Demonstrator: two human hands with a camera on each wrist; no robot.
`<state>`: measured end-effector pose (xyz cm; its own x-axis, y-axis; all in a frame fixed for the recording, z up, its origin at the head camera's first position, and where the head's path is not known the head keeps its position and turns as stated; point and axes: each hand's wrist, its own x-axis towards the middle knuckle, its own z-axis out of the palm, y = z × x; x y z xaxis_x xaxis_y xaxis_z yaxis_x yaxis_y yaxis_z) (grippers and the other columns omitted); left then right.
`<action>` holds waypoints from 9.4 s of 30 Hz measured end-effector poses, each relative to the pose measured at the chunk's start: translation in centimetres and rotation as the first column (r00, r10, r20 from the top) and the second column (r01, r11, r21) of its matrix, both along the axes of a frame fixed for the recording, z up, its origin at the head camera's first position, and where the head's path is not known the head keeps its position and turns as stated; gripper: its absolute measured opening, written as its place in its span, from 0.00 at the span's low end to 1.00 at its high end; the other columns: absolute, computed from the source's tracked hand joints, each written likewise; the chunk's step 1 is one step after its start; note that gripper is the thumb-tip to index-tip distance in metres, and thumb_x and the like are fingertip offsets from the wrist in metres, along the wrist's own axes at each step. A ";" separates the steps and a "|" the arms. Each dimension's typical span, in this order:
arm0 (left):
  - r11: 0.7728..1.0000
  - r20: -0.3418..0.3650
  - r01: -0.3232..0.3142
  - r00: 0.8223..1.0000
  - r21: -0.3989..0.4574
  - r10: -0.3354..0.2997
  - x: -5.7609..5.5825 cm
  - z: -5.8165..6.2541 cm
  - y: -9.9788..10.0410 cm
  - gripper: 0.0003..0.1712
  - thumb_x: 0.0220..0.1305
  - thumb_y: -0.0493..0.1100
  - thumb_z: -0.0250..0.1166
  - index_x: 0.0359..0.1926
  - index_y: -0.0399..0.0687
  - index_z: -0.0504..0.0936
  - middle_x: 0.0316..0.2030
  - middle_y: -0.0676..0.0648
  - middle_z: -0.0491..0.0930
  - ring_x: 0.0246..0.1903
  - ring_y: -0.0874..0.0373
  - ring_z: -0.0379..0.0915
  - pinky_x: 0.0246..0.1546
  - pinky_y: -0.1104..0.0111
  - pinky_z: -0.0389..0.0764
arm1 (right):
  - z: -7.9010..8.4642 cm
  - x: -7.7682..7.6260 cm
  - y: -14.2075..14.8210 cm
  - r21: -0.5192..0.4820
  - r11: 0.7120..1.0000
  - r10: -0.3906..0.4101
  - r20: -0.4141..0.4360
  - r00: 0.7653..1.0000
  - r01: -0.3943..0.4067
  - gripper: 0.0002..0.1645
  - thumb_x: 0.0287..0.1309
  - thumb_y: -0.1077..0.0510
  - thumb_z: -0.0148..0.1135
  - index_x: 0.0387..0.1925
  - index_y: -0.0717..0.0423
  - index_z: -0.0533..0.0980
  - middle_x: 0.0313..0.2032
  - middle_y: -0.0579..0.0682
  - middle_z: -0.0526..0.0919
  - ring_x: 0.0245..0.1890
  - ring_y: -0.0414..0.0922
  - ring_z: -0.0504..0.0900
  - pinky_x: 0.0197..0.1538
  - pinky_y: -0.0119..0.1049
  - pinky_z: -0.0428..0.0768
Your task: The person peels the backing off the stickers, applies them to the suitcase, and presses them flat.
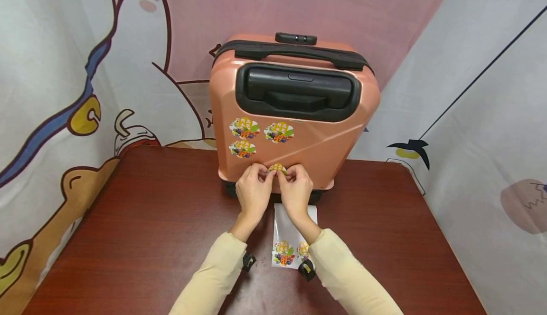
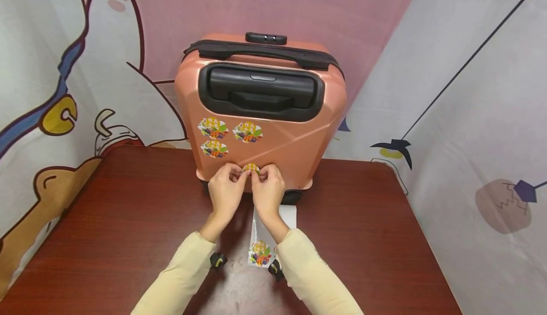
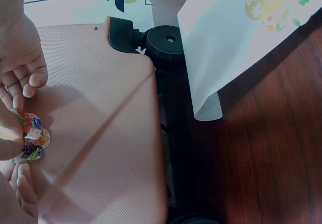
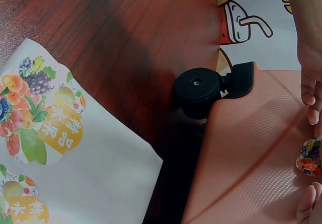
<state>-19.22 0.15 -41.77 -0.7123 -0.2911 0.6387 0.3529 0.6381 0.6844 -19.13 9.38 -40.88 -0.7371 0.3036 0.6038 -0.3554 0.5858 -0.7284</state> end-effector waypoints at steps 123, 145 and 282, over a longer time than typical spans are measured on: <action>0.870 0.131 0.423 0.876 0.254 -0.464 0.2 -0.8 -3.4 0.11 0.57 0.24 0.59 0.38 0.38 0.83 0.30 0.44 0.83 0.32 0.53 0.80 0.32 0.68 0.79 | 0.6 1.2 3.3 -0.266 0.758 0.650 0.226 0.725 -0.596 0.15 0.50 0.79 0.57 0.43 0.76 0.72 0.41 0.70 0.79 0.44 0.63 0.78 0.45 0.42 0.78; 0.863 0.116 0.427 0.875 0.270 -0.469 0.4 -0.7 -3.4 0.11 0.56 0.24 0.59 0.38 0.37 0.83 0.30 0.44 0.83 0.33 0.53 0.80 0.33 0.64 0.80 | 1.7 1.5 4.6 -0.274 0.773 0.627 0.201 0.752 -0.572 0.14 0.50 0.80 0.57 0.41 0.78 0.72 0.40 0.71 0.79 0.45 0.64 0.77 0.43 0.30 0.77; 0.787 0.487 0.551 0.626 0.276 -0.609 3.7 -7.8 -2.0 0.02 0.54 0.29 0.63 0.28 0.33 0.77 0.21 0.45 0.79 0.18 0.54 0.76 0.18 0.75 0.75 | -8.4 6.5 13.6 -0.508 0.848 0.473 0.600 0.645 -0.149 0.11 0.49 0.76 0.59 0.37 0.76 0.71 0.23 0.57 0.78 0.23 0.48 0.79 0.29 0.39 0.80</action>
